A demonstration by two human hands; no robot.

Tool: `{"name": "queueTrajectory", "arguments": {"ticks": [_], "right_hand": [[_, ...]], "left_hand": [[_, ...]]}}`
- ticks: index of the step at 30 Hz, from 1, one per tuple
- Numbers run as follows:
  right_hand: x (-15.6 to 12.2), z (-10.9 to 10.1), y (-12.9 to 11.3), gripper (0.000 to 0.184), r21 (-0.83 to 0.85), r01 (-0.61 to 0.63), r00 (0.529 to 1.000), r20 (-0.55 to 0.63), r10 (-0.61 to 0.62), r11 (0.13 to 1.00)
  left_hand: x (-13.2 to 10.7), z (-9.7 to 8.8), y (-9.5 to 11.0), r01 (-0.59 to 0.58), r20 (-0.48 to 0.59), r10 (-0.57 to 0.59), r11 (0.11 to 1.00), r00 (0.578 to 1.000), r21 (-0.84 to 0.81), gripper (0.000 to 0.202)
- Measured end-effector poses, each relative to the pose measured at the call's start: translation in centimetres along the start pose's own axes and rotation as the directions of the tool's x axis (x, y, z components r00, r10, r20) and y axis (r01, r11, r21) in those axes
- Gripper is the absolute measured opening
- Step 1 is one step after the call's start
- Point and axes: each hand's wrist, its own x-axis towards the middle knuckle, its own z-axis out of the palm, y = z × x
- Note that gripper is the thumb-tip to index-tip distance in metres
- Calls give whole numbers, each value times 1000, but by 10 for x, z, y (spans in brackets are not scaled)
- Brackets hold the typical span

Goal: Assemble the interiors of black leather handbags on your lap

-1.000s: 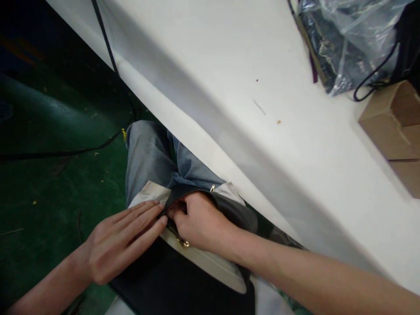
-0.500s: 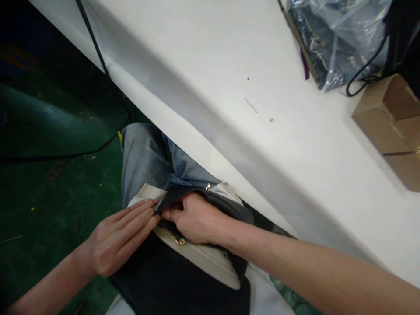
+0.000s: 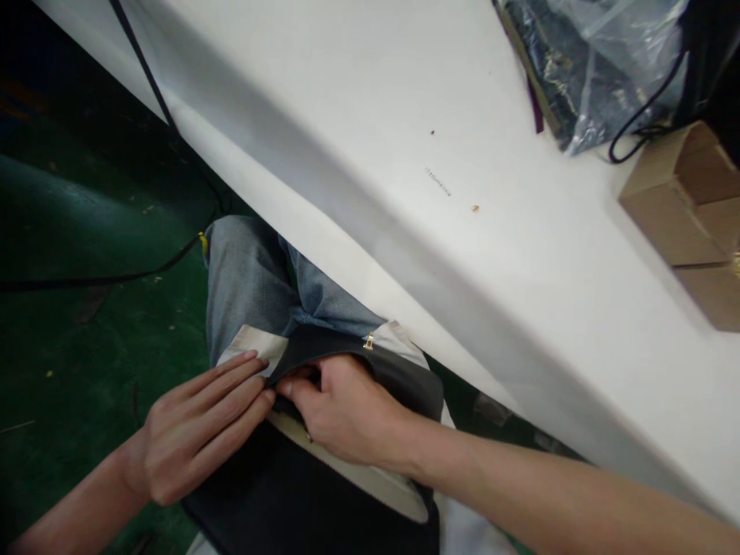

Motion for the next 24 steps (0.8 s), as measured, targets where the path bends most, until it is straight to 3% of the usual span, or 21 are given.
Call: {"name": "queueTrajectory", "arguments": {"ticks": [11,19,24], "right_hand": [[9,-12,-13,14,99,-55,988,148,40,994],[14,-10,-7,23,-28,-81,984,155,85,996],[18,-9,-8,13,47,-102,981,168,93,994]], "left_hand": [[6,-1,2,-31,36,30,999,999,40,30],[4,8,8,15,26,-16,999,1000,40,38],[2,11,9,32,17,-31,999,999,-7,41]]}}
